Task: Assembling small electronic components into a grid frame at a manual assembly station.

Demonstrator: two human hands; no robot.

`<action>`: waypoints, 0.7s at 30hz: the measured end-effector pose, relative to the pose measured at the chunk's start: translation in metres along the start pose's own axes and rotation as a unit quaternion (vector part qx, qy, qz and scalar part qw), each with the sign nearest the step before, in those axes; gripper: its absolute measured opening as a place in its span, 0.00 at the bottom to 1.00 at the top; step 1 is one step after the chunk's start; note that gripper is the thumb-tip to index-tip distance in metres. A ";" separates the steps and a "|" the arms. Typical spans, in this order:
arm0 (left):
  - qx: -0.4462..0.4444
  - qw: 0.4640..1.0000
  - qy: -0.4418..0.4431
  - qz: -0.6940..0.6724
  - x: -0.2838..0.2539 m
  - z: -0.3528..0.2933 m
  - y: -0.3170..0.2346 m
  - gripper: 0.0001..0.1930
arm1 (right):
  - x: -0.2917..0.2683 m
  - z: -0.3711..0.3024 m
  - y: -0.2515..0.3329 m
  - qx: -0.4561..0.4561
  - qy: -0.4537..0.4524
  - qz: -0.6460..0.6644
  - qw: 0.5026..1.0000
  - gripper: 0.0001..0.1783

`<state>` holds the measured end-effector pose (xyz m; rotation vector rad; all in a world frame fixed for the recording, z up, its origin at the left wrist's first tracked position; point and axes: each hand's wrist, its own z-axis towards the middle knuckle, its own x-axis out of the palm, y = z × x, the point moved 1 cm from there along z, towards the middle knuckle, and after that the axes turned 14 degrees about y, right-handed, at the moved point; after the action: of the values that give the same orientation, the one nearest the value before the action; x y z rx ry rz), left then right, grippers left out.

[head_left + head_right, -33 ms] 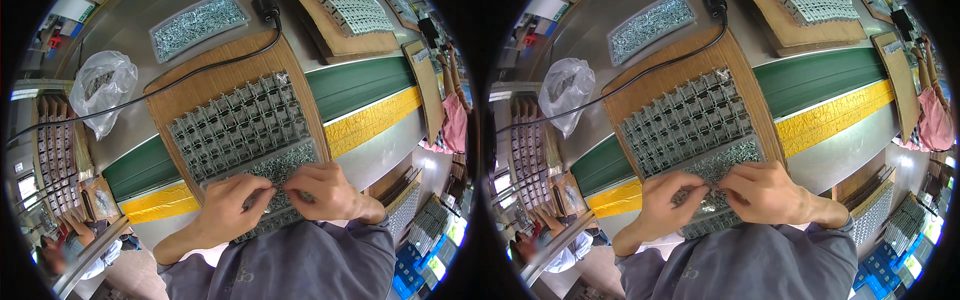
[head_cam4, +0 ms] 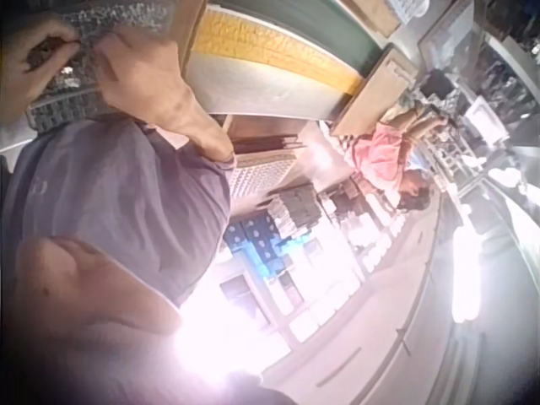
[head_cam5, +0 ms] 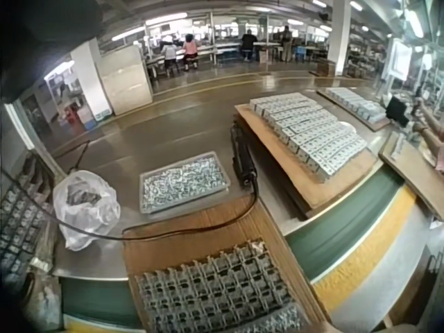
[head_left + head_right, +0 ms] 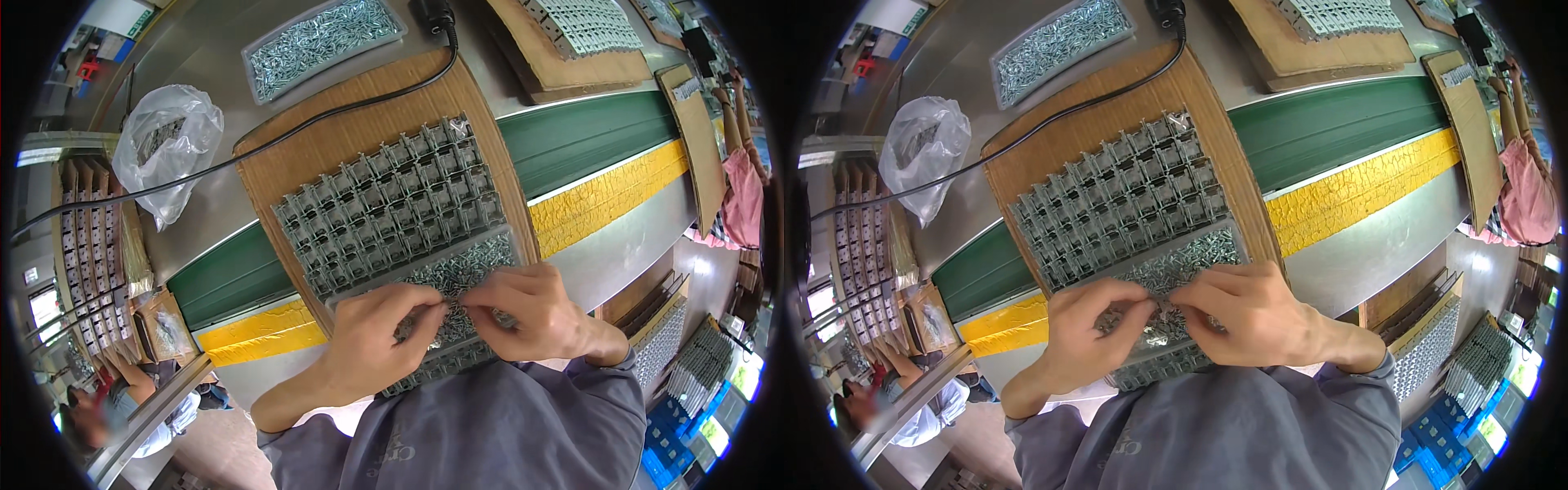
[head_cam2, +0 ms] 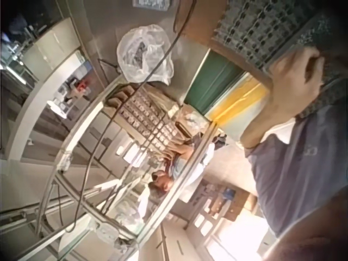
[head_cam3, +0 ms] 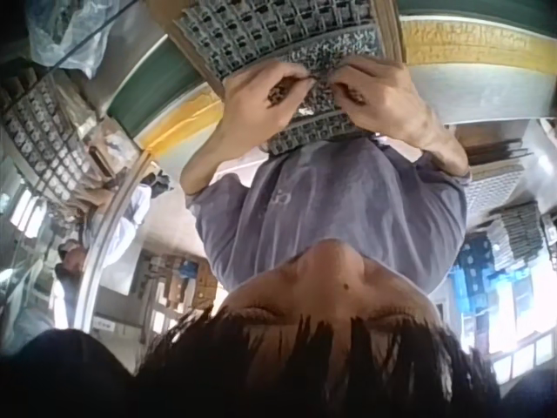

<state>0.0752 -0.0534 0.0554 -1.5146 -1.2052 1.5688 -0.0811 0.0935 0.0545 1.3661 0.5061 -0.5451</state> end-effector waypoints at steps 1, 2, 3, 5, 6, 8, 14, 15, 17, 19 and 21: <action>0.001 1.000 0.002 0.000 0.000 0.001 0.000 0.07 | 0.000 0.000 0.001 -0.009 -0.034 0.024 0.999 0.17; -0.019 0.999 0.011 -0.040 0.001 0.001 -0.001 0.06 | 0.001 0.001 0.002 -0.008 -0.035 0.024 0.999 0.17; -0.039 0.996 0.020 -0.080 0.002 0.002 -0.002 0.06 | 0.002 0.001 0.004 -0.035 -0.040 0.011 0.999 0.18; -0.047 0.993 0.016 -0.108 0.005 0.002 -0.002 0.06 | 0.006 0.005 0.005 -0.062 -0.046 -0.002 0.997 0.19; -0.055 0.989 0.011 -0.136 0.006 0.001 -0.002 0.06 | 0.008 0.007 0.005 -0.047 -0.054 -0.006 0.997 0.20; -0.049 0.988 0.013 -0.149 0.005 0.001 -0.003 0.05 | 0.011 0.007 0.002 -0.032 -0.063 -0.009 0.997 0.20; -0.056 0.989 0.017 -0.135 0.004 0.003 -0.008 0.05 | 0.022 -0.002 -0.004 -0.114 -0.134 0.067 0.982 0.25; -0.052 0.985 0.030 -0.161 0.005 0.004 -0.009 0.05 | 0.021 -0.001 -0.004 -0.078 -0.124 0.065 0.987 0.24; -0.055 0.985 0.033 -0.161 0.006 0.005 -0.009 0.04 | 0.020 -0.001 -0.004 -0.042 -0.115 0.064 0.990 0.23; -0.059 0.985 0.035 -0.160 0.005 0.005 -0.009 0.04 | 0.017 -0.002 -0.005 -0.036 -0.097 0.111 0.988 0.22; -0.058 0.965 0.086 -0.240 0.000 0.003 -0.008 0.04 | 0.008 -0.003 -0.001 0.007 -0.093 0.199 0.976 0.19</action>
<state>0.0715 -0.0508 0.0625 -1.2720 -1.4479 1.0430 -0.0751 0.0954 0.0484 1.3685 0.0698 -0.3415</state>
